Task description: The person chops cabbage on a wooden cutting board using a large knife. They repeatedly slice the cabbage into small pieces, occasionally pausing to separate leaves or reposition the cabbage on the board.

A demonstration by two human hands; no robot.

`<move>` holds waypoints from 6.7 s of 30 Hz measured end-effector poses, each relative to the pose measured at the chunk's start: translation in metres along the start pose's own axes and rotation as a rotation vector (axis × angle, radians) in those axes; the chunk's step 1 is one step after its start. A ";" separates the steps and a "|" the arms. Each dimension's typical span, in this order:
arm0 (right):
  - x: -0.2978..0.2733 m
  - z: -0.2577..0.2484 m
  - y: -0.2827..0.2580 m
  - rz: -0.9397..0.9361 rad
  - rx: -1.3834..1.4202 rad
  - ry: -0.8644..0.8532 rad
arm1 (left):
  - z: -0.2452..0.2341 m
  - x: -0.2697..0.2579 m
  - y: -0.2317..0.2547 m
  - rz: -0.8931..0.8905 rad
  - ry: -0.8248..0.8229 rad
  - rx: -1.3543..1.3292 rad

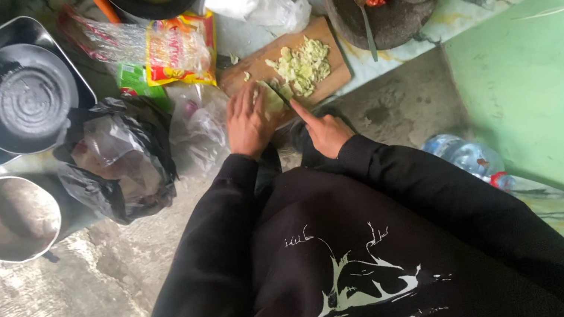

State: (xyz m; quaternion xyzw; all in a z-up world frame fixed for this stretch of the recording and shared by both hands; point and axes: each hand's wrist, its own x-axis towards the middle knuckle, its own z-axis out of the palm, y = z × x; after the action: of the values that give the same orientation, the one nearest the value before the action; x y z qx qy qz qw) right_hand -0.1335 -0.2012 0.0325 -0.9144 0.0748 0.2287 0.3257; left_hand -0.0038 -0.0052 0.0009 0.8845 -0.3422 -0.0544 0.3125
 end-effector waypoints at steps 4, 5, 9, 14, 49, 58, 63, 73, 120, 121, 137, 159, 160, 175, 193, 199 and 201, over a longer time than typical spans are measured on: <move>-0.011 -0.015 0.014 0.055 -0.055 -0.079 | -0.003 0.001 0.013 -0.075 0.066 0.012; -0.012 -0.020 0.017 0.066 -0.059 -0.092 | -0.004 0.000 0.018 -0.101 0.086 0.020; -0.013 -0.041 0.025 -0.107 0.012 -0.017 | -0.005 0.006 0.031 -0.165 0.126 0.082; -0.007 -0.041 0.021 -0.083 0.024 -0.095 | 0.006 0.011 0.045 -0.271 0.147 0.152; 0.017 -0.034 0.014 -0.121 0.048 -0.127 | -0.014 0.000 0.038 -0.236 -0.033 -0.053; 0.009 -0.048 -0.010 -0.164 0.067 -0.081 | 0.004 -0.002 0.046 -0.327 -0.025 -0.097; 0.005 -0.045 -0.007 -0.124 0.001 -0.111 | 0.008 -0.004 0.050 -0.311 -0.014 -0.049; 0.020 -0.046 -0.012 -0.148 0.025 -0.157 | 0.013 -0.004 0.047 -0.231 0.006 0.098; 0.015 -0.032 0.029 -0.060 0.166 -0.222 | 0.021 -0.014 0.048 -0.281 0.073 0.051; 0.014 -0.031 0.031 -0.075 0.138 -0.220 | 0.020 -0.015 0.048 -0.282 0.074 0.053; -0.022 -0.056 0.042 -0.075 0.114 -0.032 | -0.003 0.018 0.075 -0.493 -0.055 0.018; -0.026 -0.058 0.030 -0.064 0.188 -0.087 | 0.010 -0.019 0.018 -0.546 0.062 -0.904; -0.026 -0.057 0.030 -0.070 0.187 -0.083 | 0.015 -0.021 0.015 -0.585 0.062 -0.940; -0.027 -0.053 0.026 -0.118 0.198 -0.070 | 0.029 -0.029 0.004 -0.751 0.119 -1.073; -0.017 -0.044 0.022 -0.231 0.167 -0.156 | 0.003 -0.004 0.063 -0.297 0.165 -0.091; -0.023 -0.052 0.026 0.060 0.123 -0.226 | 0.004 0.003 0.067 -0.262 0.165 0.050; -0.028 -0.057 0.028 -0.067 0.200 -0.079 | 0.009 0.010 0.068 -0.231 0.147 0.095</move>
State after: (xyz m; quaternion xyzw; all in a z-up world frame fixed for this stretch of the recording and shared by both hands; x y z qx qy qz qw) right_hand -0.1454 -0.2593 0.0689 -0.8697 0.0536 0.2448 0.4253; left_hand -0.0377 -0.0544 0.0352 0.9334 -0.2164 -0.0088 0.2862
